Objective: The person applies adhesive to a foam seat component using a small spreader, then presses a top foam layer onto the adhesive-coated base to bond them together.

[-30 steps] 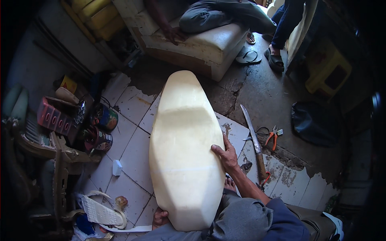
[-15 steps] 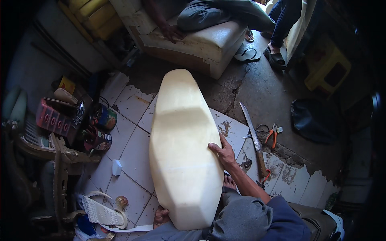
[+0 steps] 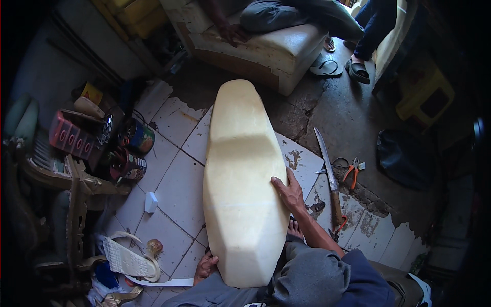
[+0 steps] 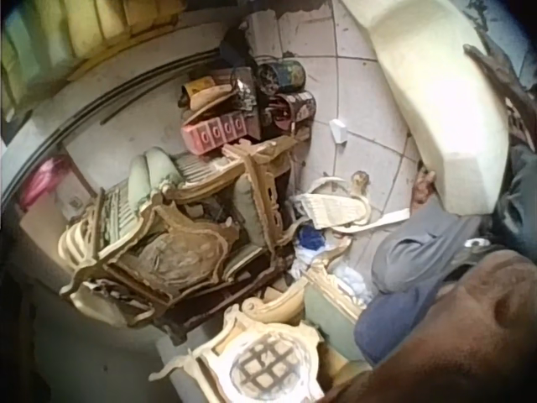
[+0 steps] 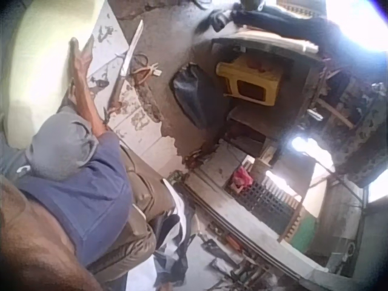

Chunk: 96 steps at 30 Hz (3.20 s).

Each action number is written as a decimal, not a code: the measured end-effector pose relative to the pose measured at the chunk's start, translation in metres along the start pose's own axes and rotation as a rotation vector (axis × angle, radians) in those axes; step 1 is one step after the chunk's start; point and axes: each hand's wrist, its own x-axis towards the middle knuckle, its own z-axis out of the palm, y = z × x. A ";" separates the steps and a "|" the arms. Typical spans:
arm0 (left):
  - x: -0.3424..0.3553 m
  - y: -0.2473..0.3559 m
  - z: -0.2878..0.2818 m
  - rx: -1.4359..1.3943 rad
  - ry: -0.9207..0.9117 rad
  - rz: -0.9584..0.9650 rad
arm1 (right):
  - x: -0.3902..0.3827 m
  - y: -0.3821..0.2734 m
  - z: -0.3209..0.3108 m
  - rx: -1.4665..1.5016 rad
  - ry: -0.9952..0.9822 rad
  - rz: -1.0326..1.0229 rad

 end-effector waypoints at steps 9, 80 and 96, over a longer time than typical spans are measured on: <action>0.011 0.050 -0.007 0.784 -0.059 0.035 | 0.015 0.019 -0.002 -0.039 -0.077 -0.063; 0.166 0.165 0.038 -0.187 -0.029 0.520 | 0.018 -0.037 0.002 0.241 -0.112 0.048; 0.132 0.180 0.092 -0.042 0.095 0.639 | 0.008 -0.061 -0.017 0.150 -0.068 -0.050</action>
